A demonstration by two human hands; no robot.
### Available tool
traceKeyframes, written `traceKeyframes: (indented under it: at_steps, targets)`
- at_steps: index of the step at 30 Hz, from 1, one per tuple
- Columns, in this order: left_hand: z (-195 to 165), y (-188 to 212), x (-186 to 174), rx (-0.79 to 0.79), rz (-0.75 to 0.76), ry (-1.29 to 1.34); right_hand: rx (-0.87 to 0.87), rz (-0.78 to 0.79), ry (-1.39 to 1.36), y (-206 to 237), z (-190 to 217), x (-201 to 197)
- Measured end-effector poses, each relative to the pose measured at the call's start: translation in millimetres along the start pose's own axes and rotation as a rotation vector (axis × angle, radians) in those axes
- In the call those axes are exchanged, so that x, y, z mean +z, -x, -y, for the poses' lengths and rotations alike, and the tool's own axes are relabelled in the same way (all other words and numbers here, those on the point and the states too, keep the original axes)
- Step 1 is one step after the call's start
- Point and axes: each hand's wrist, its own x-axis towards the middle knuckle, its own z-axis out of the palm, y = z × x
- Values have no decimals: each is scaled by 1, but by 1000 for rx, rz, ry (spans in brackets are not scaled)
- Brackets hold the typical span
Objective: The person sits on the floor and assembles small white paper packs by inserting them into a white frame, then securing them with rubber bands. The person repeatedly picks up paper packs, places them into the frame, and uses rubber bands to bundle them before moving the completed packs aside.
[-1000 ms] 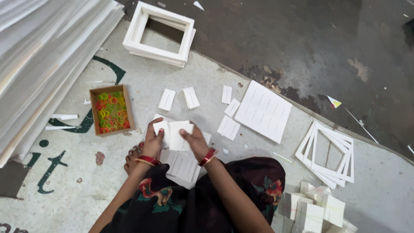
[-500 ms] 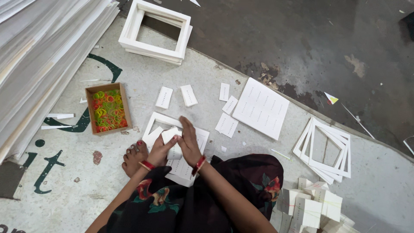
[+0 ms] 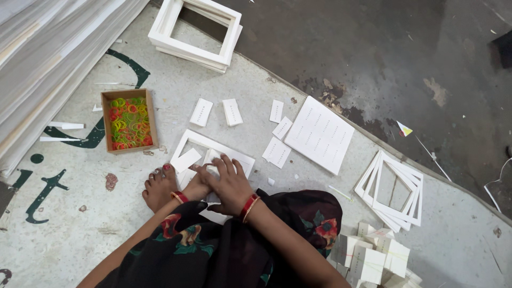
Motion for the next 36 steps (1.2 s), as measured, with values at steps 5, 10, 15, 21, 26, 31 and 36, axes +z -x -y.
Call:
traceKeyframes:
  at_steps: [5,10,15,21,26,31,36]
  targets:
    - [10,-6,2,235,-52,59,87,-51,-76,-6,-3,12]
    - [15,-14,-5,227,-70,122,-7,-186,-13,-19,-11,11]
    - [11,-16,-10,223,-65,208,50,55,-91,-29,-19,7]
    - [-5,-12,-14,264,-197,408,255,-365,-830,-40,-40,36]
    - [-15,-11,-7,533,-263,78,335,-450,-1400,-54,-34,77]
    - [-18,-13,-15,489,-191,259,243,-281,-1361,-49,-39,84]
    - [-28,-24,-17,565,-329,-94,374,-311,-1502,-49,-41,81]
